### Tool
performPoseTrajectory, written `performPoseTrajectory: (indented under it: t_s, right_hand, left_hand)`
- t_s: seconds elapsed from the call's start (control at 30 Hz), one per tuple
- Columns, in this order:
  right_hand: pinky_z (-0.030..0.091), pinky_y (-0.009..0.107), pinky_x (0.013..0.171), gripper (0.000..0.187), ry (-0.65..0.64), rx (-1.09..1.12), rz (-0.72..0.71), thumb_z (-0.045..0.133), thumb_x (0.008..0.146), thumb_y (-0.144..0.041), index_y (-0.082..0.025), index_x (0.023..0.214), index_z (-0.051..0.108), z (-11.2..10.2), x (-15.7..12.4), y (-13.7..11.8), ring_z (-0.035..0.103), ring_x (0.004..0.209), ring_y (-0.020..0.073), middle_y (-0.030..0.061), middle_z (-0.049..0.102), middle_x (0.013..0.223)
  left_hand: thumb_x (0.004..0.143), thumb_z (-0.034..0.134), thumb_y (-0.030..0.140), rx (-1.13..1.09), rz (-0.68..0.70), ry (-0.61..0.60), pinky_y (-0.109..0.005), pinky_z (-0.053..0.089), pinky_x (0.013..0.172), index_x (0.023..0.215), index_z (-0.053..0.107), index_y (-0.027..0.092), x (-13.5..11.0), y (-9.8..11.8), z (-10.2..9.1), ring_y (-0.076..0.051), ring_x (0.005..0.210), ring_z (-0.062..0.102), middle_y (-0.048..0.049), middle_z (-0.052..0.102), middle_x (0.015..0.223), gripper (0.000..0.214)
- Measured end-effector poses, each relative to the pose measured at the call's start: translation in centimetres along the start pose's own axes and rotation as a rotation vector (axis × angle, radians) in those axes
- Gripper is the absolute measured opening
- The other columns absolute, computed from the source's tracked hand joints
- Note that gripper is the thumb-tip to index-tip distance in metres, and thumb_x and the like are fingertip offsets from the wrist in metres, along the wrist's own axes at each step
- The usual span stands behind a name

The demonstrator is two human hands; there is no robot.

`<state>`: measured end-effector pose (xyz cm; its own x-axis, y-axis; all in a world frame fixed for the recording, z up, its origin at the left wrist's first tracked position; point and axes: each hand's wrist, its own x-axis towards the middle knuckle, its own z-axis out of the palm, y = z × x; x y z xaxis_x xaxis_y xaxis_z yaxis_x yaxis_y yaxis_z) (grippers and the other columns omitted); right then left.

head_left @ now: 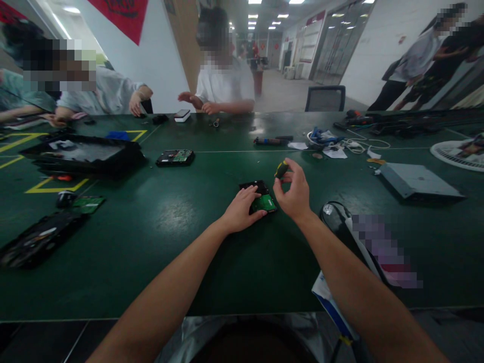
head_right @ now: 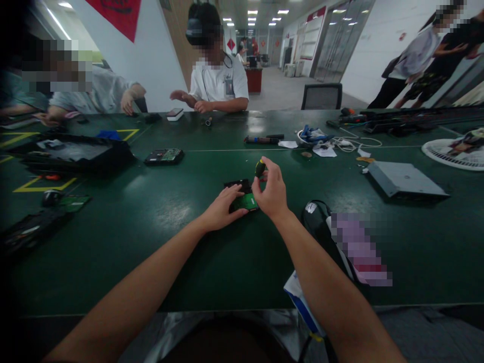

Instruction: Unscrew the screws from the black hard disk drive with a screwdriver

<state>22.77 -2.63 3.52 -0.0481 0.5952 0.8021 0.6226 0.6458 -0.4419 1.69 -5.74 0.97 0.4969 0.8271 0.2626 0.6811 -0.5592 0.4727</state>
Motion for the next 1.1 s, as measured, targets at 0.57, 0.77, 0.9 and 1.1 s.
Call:
performPoseTrajectory:
  t_s: [0.57,0.77,0.9,1.1]
  right_hand:
    - [0.065,0.043,0.076,0.065,0.0,-0.017,-0.005,0.062,0.091,-0.021,-0.03,0.151,0.037,-0.18,0.05,-0.09,0.065,0.089,0.021,0.0122,0.052,0.135]
    - [0.065,0.044,0.075,0.068,0.007,-0.023,-0.013,0.061,0.09,-0.02,-0.03,0.152,0.035,-0.09,0.05,-0.03,0.065,0.09,0.022,0.0126,0.052,0.135]
    - [0.065,0.047,0.077,0.069,0.014,-0.046,-0.018,0.063,0.09,-0.021,-0.029,0.152,0.035,-0.13,0.08,0.02,0.065,0.09,0.0232,0.0134,0.053,0.134]
    - [0.065,0.046,0.076,0.066,0.014,-0.036,-0.016,0.062,0.091,-0.022,-0.028,0.151,0.036,-0.1,0.05,0.05,0.066,0.088,0.0229,0.0133,0.053,0.135]
  left_hand:
    - [0.093,0.063,0.055,0.002,-0.002,0.0,-0.055,0.021,0.129,0.141,0.055,0.014,0.08,-0.04,0.09,-0.032,0.157,0.029,-0.0182,0.042,0.162,0.064]
    - [0.092,0.063,0.053,-0.005,-0.006,0.0,-0.056,0.022,0.129,0.141,0.055,0.018,0.08,0.01,0.1,-0.032,0.156,0.03,-0.0161,0.041,0.163,0.061]
    - [0.092,0.063,0.054,0.0,-0.002,-0.002,-0.055,0.022,0.129,0.141,0.055,0.017,0.07,-0.05,0.07,-0.032,0.156,0.03,-0.0159,0.041,0.164,0.062]
    - [0.092,0.063,0.054,-0.009,-0.004,-0.003,-0.054,0.022,0.129,0.141,0.055,0.015,0.01,-0.05,0.0,-0.032,0.156,0.03,-0.0178,0.041,0.163,0.063]
